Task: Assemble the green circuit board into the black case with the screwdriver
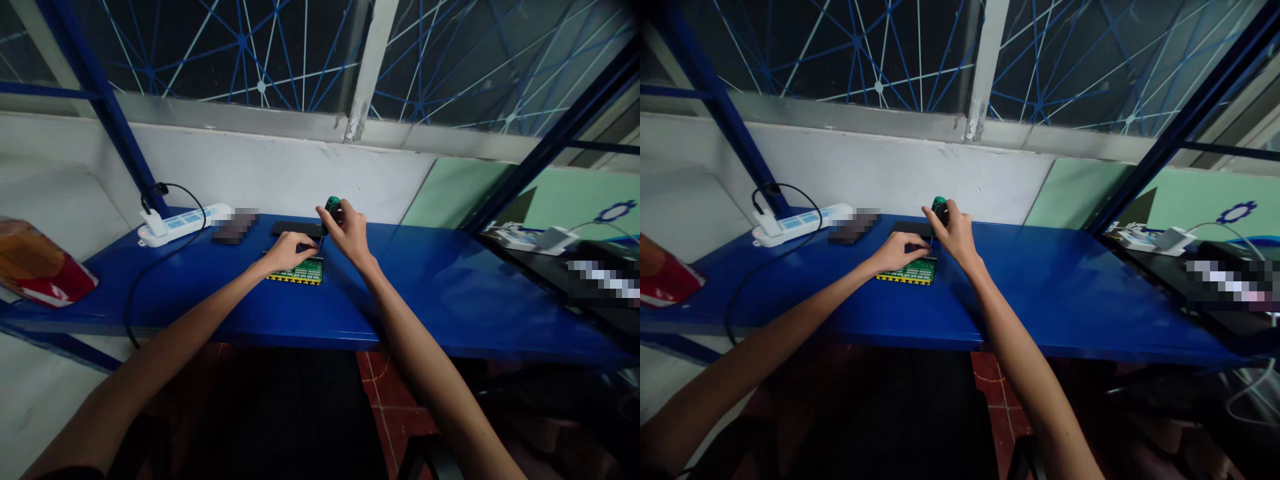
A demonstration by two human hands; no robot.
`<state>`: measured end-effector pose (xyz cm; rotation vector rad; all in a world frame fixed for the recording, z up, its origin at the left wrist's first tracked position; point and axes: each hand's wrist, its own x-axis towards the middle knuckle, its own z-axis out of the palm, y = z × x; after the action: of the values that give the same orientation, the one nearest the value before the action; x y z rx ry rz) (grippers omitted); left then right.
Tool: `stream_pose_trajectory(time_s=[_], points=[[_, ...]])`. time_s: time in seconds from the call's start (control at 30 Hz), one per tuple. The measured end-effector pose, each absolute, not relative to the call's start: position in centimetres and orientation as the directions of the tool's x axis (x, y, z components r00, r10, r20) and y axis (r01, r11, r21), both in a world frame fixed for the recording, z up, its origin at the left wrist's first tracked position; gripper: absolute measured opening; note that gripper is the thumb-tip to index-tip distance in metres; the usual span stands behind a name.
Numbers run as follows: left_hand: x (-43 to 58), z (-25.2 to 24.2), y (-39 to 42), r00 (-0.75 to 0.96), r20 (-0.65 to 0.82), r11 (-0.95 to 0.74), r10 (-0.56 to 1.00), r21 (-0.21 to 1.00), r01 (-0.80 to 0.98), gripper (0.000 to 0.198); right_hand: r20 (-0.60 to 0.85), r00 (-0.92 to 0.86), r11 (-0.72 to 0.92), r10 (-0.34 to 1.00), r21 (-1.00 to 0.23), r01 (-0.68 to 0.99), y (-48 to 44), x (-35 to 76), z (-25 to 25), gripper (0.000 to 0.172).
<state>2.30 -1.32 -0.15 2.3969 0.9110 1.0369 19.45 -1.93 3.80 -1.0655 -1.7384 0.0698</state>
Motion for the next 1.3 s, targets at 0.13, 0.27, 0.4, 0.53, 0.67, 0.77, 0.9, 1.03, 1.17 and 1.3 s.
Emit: stream_pose_trajectory(time_s=[0.13, 0.27, 0.4, 0.53, 0.67, 0.77, 0.9, 1.03, 1.17, 1.3], points=[[2.3, 0.0, -1.4, 0.530, 0.509, -0.733, 0.678, 0.523, 0.435, 0.016, 0.750, -0.052, 0.619, 0.659, -0.502, 0.604, -1.9, 19.3, 3.7, 0.040], [2.1, -0.1, -1.3, 0.538, 0.498, -0.730, 0.680, 0.523, 0.439, 0.016, 0.735, -0.080, 0.636, 0.673, -0.520, 0.570, -2.4, 19.3, 4.1, 0.041], [1.9, -0.1, -1.2, 0.544, 0.480, -0.718, 0.689, 0.558, 0.417, 0.015, 0.637, -0.182, 0.646, 0.749, -0.640, 0.417, -2.7, 19.7, 4.9, 0.041], [2.1, 0.0, -1.3, 0.572, 0.438, -0.692, 0.694, 0.624, 0.362, 0.019, 0.487, -0.296, 0.559, 0.822, -0.790, 0.251, -2.4, 20.7, 5.5, 0.037], [2.3, 0.1, -1.4, 0.571, 0.416, -0.672, 0.708, 0.644, 0.366, 0.016, 0.410, -0.350, 0.486, 0.842, -0.858, 0.164, -2.3, 21.5, 5.7, 0.033], [2.3, 0.0, -1.3, 0.534, 0.424, -0.657, 0.731, 0.647, 0.386, 0.013, 0.387, -0.385, 0.458, 0.838, -0.882, 0.111, -2.5, 21.5, 5.8, 0.031], [2.2, 0.1, -1.3, 0.510, 0.410, -0.630, 0.756, 0.667, 0.398, 0.012, 0.393, -0.387, 0.470, 0.834, -0.873, 0.127, -3.0, 20.7, 5.8, 0.033], [2.2, 0.0, -1.2, 0.493, 0.416, -0.628, 0.764, 0.651, 0.425, 0.012, 0.385, -0.357, 0.465, 0.851, -0.868, 0.174, -3.3, 19.9, 5.7, 0.034], [2.3, -0.1, -1.3, 0.478, 0.424, -0.625, 0.769, 0.652, 0.429, 0.013, 0.379, -0.370, 0.463, 0.848, -0.870, 0.168, -3.1, 19.6, 5.3, 0.035], [2.5, -0.1, -1.4, 0.478, 0.446, -0.640, 0.757, 0.652, 0.406, 0.012, 0.350, -0.359, 0.430, 0.866, -0.886, 0.175, -2.8, 19.6, 4.8, 0.036]])
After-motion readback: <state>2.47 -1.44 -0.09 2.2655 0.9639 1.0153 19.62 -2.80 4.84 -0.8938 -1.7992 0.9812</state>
